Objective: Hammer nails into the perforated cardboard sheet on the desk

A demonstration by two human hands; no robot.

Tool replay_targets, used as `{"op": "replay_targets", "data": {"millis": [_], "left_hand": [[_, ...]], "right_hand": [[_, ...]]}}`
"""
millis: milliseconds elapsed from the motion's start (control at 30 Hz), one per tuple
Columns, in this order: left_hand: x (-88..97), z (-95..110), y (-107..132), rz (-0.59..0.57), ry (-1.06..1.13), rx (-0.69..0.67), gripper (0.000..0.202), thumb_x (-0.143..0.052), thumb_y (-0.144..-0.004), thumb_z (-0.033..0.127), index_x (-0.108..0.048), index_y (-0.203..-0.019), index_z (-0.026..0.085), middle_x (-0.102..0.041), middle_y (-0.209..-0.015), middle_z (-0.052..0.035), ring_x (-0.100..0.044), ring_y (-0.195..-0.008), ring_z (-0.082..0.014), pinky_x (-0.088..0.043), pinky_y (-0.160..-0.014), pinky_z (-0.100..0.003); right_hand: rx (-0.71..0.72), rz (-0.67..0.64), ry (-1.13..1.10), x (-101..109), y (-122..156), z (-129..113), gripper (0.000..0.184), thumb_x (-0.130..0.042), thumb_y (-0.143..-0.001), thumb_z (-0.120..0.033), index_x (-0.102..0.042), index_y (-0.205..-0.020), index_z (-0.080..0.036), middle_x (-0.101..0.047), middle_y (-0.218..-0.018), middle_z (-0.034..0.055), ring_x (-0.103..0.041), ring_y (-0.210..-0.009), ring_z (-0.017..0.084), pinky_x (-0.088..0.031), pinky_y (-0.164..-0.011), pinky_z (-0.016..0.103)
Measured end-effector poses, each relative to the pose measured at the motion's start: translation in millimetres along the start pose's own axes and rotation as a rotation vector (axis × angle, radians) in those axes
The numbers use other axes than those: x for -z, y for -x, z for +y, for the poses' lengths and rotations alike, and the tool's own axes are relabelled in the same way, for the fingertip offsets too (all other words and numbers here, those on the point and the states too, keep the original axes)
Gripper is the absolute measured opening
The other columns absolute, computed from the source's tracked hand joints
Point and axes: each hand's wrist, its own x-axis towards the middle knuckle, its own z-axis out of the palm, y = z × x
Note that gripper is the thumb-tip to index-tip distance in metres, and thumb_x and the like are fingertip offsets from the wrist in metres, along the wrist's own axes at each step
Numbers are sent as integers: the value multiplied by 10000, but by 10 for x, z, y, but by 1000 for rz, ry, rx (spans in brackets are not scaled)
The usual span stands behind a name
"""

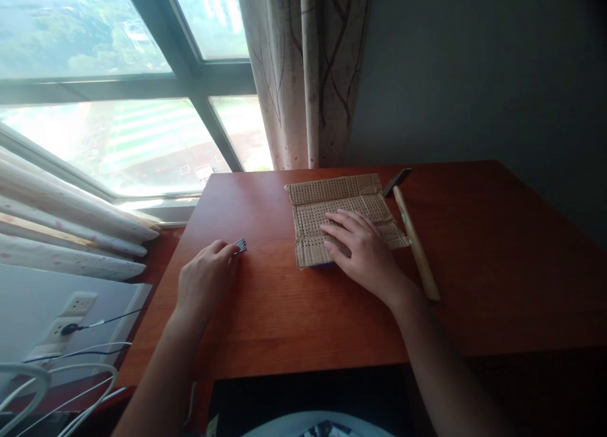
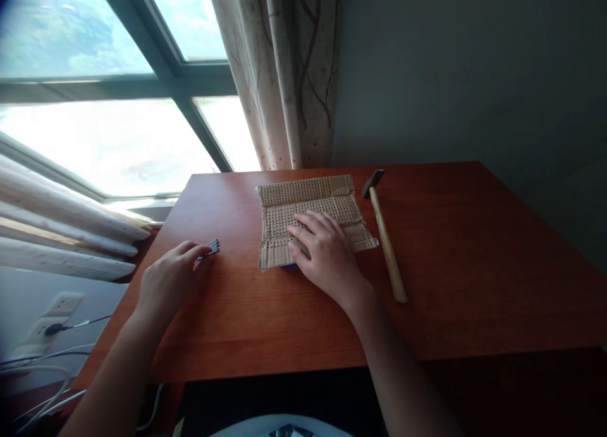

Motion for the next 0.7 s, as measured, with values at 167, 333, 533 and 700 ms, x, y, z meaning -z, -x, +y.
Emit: {"op": "replay_targets", "data": {"millis": [167,333,533,700], "left_hand": [[-22,-10,-7,-11,-19,-5,329,-426,-1006,348,-729,-1033,223,-720,-1080,-75,-674,-983,-251,-386,-603,-307],[-3,13,-14,-29,-29,0,372,-380,-1022,361,-725,-1029,220,-717,-1080,-76,-677,-995,-256,-389,-600,-312],[8,-34,-53,-124,-8,-50,365,-374,-1012,356,-714,-1016,224,-704,-1091,-73,-686,-898,-245,-357,-577,-315],[32,-28,-62,-176,19,-94,324,-396,-991,368,-685,-964,224,-696,-1092,-67,-681,-833,-228,-306,-552,-303]], "right_hand": [[1,3,1,4,-5,-9,316,-535,-982,-281,-712,-1236,-217,-641,-1403,60,-524,-1354,274,-382,-1181,517],[-1,-3,0,9,-8,-20,321,-523,-988,-287,-710,-1240,-220,-635,-1412,55,-520,-1362,272,-377,-1187,511],[-7,-32,10,52,-4,-46,376,-517,-930,-190,-697,-1260,-207,-624,-1424,62,-504,-1376,268,-346,-1213,504],[0,-74,5,87,-8,-54,431,-527,-881,-164,-683,-1282,-200,-598,-1451,74,-490,-1388,274,-329,-1225,515]]}}
